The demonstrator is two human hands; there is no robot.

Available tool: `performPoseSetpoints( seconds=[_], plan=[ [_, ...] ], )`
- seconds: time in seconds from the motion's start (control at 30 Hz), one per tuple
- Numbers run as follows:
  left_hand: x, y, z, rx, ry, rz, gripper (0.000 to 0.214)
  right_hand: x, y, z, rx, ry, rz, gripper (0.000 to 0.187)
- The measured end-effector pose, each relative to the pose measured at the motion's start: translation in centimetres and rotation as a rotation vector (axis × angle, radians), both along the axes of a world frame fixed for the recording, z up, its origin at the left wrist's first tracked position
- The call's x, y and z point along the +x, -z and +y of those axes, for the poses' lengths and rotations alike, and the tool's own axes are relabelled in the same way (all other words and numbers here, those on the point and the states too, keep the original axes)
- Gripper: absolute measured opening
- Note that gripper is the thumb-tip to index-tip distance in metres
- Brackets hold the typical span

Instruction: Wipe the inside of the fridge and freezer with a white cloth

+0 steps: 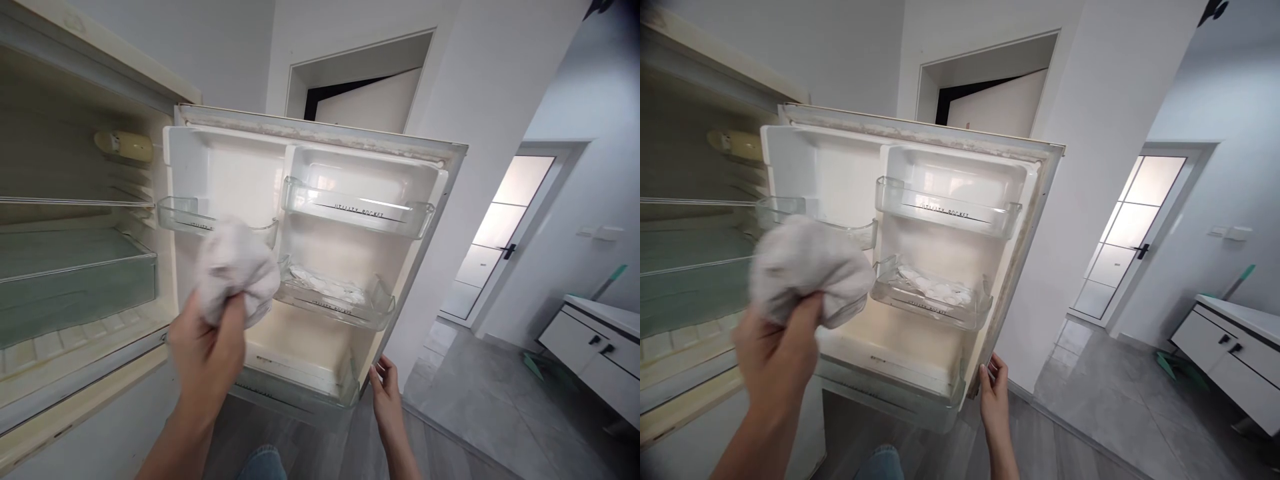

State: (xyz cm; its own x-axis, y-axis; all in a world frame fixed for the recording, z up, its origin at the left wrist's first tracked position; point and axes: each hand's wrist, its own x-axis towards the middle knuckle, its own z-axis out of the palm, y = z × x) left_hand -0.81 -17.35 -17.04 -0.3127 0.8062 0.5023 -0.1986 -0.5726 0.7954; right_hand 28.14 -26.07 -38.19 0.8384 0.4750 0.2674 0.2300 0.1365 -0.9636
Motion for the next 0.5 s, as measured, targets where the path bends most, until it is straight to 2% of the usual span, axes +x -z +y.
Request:
performPoseSetpoints(
  seconds=[0.1, 0.2, 0.3, 0.37, 0.43, 0.5],
  plan=[
    [1.2, -0.8, 1.3, 0.372, -0.075, 0.515, 0.029, 0.0, 0.3, 0.1, 0.006, 0.015, -0.011, 0.065],
    [2.2, -1.0, 2.2, 0.512, -0.088, 0.634, 0.038, -0.1, 0.1, 0.2, 0.013, 0.012, -0.007, 0.064],
    [2.3, -1.2, 2.5, 0.493, -0.07, 0.624, 0.034, -0.4, -0.5, 0.3, 0.018, 0.004, 0.007, 0.066],
    [1.9, -1.5, 2.7, 0.406, 0.005, 0.569, 0.028, -0.5, -0.8, 0.3, 0.023, 0.007, 0.004, 0.065],
    [1.4, -1.6, 3.3, 0.235, 0.113, 0.384, 0.021, -0.6, -1.0, 0.2, 0.034, 0.003, -0.001, 0.062],
    [0.5, -1.4, 4.1, 0.052, 0.201, 0.05, 0.019, -0.5, -0.9, 0.1, 0.048, -0.015, -0.004, 0.059]
  ],
)
